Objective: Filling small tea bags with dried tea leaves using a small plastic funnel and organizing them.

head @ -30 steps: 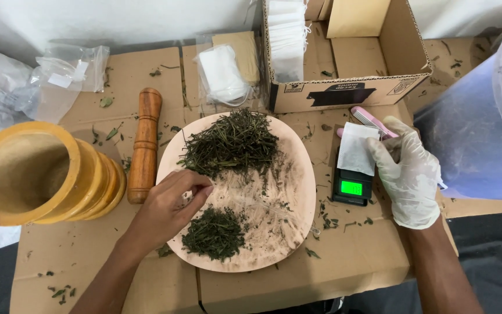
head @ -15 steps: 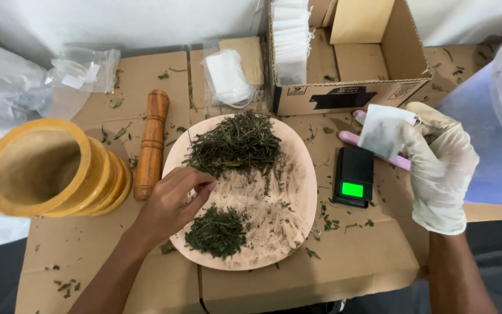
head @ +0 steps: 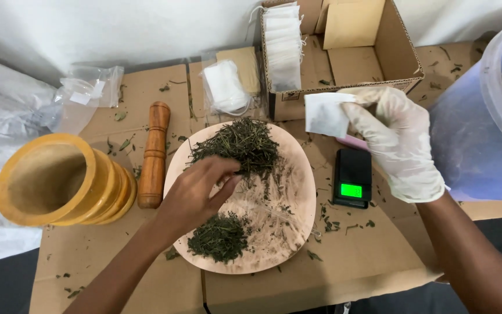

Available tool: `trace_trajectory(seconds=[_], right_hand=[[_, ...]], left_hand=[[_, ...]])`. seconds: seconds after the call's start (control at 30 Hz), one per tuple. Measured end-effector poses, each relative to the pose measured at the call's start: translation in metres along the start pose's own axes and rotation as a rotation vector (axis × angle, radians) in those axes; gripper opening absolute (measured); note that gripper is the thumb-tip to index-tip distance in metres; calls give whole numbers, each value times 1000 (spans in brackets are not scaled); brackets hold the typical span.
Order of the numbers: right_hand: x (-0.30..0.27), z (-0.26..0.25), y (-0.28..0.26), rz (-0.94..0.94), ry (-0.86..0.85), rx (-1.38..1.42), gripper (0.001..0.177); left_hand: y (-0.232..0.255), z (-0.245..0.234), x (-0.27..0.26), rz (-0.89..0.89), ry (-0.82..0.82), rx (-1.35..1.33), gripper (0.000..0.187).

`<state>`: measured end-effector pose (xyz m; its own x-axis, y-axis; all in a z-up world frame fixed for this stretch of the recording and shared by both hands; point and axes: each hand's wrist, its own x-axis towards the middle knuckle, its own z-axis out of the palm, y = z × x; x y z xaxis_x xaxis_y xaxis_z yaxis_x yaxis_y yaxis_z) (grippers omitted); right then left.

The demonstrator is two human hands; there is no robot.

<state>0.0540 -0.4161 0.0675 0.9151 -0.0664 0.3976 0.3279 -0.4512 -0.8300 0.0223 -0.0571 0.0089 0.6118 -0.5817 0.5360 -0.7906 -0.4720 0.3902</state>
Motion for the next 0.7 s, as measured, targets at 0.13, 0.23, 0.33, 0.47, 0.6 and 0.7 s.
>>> trace_trajectory(seconds=[0.13, 0.23, 0.33, 0.47, 0.6, 0.7], right_hand=[[15, 16, -64, 388, -54, 151, 9], [23, 25, -84, 492, -82, 38, 12], [37, 31, -72, 459, -91, -40, 13], [62, 30, -45, -10, -145, 73, 7], [93, 34, -46, 50, -212, 215, 32], [130, 37, -10, 121, -171, -122, 21]], left_hand=[[12, -7, 75, -555, -140, -96, 75], [2, -5, 111, -596, 65, -352, 94], [-22, 10, 135, -419, 176, -441, 73], [-46, 22, 162, -355, 243, -395, 30], [-72, 31, 184, -355, 308, -343, 24], [-87, 41, 195, -347, 347, -363, 30]])
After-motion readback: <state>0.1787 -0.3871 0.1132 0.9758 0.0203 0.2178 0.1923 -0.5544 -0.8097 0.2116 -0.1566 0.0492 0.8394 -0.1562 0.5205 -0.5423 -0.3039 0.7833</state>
